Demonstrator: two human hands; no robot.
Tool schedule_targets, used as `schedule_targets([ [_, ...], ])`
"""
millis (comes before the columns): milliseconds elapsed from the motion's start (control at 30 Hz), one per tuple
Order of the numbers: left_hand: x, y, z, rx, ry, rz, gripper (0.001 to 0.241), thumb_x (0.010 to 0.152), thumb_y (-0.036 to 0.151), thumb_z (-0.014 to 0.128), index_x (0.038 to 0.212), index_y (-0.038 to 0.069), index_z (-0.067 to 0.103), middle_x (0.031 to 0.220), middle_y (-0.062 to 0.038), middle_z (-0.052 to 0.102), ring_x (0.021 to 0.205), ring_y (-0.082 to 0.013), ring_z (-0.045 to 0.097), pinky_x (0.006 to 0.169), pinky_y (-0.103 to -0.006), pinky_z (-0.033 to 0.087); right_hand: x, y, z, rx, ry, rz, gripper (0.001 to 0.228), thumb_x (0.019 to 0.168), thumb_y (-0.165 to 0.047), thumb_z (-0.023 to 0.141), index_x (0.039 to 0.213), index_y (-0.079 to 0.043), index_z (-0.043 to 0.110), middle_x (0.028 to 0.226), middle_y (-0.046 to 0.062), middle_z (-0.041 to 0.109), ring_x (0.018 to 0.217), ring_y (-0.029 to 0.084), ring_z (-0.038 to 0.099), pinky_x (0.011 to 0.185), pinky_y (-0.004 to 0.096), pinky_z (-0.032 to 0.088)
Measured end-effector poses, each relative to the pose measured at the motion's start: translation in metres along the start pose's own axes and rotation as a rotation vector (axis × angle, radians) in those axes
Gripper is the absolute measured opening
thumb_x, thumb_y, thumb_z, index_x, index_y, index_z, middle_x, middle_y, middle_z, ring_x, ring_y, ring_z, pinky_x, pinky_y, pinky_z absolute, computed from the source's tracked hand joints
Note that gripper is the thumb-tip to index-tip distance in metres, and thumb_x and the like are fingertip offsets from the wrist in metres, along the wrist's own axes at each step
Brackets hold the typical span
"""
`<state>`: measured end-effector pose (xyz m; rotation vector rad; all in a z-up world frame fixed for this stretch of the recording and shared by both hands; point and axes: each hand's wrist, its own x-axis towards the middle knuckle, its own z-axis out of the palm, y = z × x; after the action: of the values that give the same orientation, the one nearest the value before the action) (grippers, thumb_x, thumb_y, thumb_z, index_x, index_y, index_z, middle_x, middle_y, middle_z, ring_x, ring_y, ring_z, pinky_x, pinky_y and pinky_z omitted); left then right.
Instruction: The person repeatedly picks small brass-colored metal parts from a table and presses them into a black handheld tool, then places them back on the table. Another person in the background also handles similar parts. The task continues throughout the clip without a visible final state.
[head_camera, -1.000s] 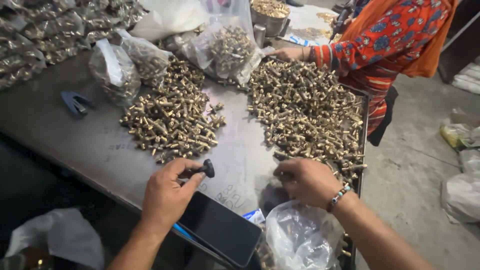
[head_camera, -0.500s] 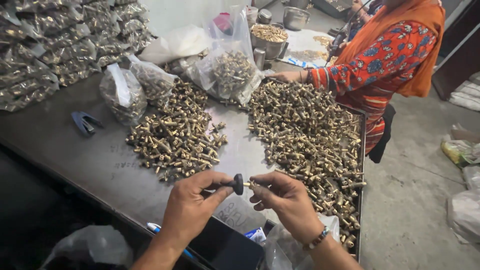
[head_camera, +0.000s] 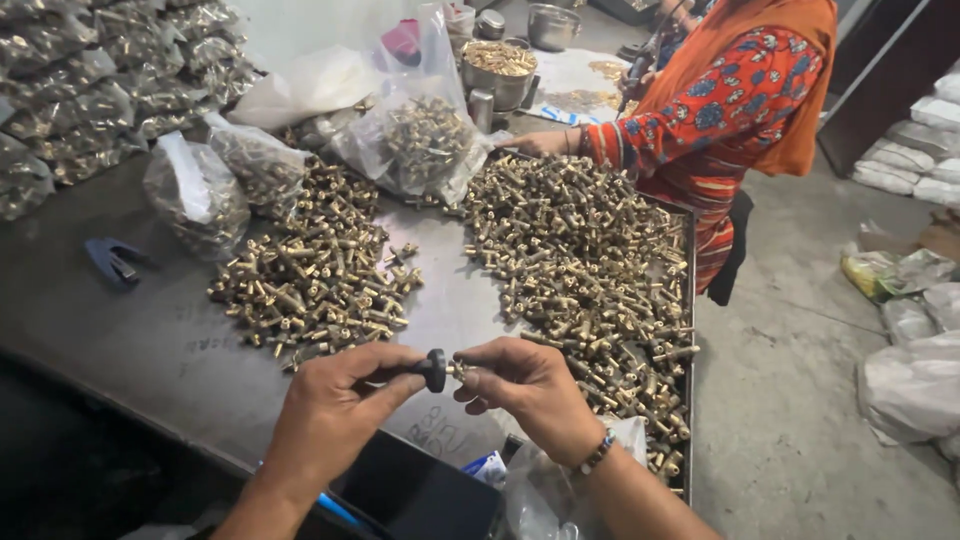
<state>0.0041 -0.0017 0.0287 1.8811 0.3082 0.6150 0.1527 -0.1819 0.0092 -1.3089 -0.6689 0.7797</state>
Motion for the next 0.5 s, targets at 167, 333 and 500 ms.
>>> schedule_targets([
  [167,-0.002,-0.020,-0.002,-0.087,-0.065,-0.116,0.017,0.082,0.010,0.081,0.099,0.008,0.082,0.082,0.000,0.080,0.071,-0.0055,0.068,0.062,-0.0237,0.055,-0.006,-0.005,0.010,-0.353,0.004,-0.325,0.019,0.090,-0.002,0.074,0.108,-0.002,0.075,0.096,0.007,0.075,0.087,0.015,0.075,0.075,0.027,0.062],
  [333,-0.002,-0.040,-0.005,-0.419,-0.169,-0.472,0.015,0.084,0.010,0.076,0.098,0.005,0.078,0.084,-0.003,0.079,0.073,-0.0112,0.074,0.060,-0.0284,0.059,-0.017,-0.025,0.023,-0.786,-0.011,-0.655,0.021,0.087,0.000,0.076,0.107,-0.007,0.075,0.099,0.006,0.074,0.089,0.018,0.076,0.076,0.028,0.061],
  [500,-0.008,-0.048,-0.013,-0.525,-0.202,-0.531,0.016,0.087,0.010,0.074,0.101,0.003,0.074,0.085,-0.004,0.076,0.070,-0.0131,0.072,0.060,-0.0297,0.060,-0.015,-0.020,0.026,-0.842,-0.046,-0.738,0.024,0.085,0.000,0.077,0.108,-0.008,0.076,0.097,0.006,0.074,0.085,0.021,0.076,0.072,0.029,0.061],
])
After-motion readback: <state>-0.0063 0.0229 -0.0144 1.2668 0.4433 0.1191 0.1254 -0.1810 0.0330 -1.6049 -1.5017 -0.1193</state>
